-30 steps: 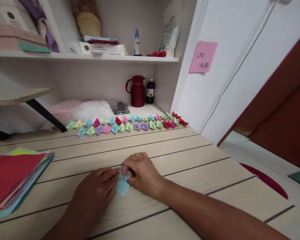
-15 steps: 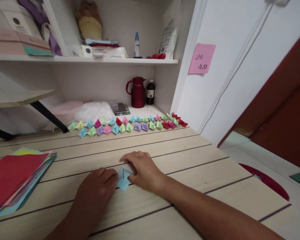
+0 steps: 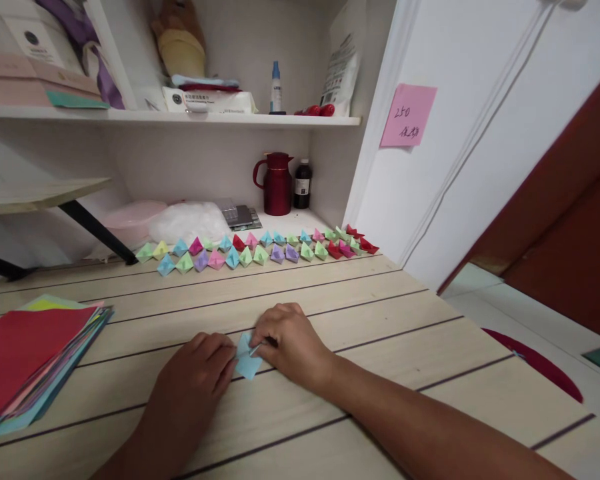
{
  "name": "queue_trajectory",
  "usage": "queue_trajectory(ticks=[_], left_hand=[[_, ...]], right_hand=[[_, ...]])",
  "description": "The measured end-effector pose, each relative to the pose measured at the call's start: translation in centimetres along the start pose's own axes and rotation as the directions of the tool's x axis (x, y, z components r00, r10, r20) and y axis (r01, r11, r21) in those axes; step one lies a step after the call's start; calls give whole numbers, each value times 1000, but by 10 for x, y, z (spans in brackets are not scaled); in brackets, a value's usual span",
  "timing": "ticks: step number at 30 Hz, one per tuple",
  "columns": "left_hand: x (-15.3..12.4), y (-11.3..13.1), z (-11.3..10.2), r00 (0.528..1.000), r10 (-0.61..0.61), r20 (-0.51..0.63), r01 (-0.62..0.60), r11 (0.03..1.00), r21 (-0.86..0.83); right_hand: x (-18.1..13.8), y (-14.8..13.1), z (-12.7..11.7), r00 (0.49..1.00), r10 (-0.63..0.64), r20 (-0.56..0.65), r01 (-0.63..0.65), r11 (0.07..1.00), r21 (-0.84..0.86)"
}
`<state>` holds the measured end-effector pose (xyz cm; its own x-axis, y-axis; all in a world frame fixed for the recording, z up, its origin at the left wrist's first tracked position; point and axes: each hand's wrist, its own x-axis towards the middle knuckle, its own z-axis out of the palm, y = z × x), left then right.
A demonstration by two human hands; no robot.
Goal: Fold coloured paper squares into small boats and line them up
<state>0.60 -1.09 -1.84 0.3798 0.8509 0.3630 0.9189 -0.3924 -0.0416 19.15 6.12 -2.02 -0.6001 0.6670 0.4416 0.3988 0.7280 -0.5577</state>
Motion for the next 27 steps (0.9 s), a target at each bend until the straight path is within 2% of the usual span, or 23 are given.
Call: queue_trajectory(ticks=[6, 10, 13, 16, 19, 21, 23, 27], left_hand=[[-1, -6, 4, 998, 13, -57, -15, 999, -40], [0, -12, 7, 977, 132, -167, -137, 990, -21], [2, -18, 7, 973, 206, -105, -215, 974, -78], [3, -24, 6, 976, 215, -17, -216, 969, -122], [3, -27, 5, 970, 242, -18, -242, 962, -123], [2, -27, 4, 970, 242, -23, -243, 963, -116], [2, -26, 4, 972, 235, -13, -235, 965, -111], [3, -27, 3, 965, 264, 5, -261, 957, -124]], right_hand=[[4, 6, -10, 990, -42, 132, 39, 999, 25], [6, 6, -22, 971, -77, 228, 77, 997, 6], [6, 6, -35, 933, -126, 338, 126, 992, 21], [8, 8, -44, 897, -159, 413, 111, 984, 139], [10, 14, -46, 907, -126, 402, 6, 958, 287], [11, 17, -44, 916, -112, 386, -16, 950, 313], [10, 18, -43, 914, -138, 382, 36, 964, 264], [7, 11, -47, 896, -169, 411, 169, 985, 36]])
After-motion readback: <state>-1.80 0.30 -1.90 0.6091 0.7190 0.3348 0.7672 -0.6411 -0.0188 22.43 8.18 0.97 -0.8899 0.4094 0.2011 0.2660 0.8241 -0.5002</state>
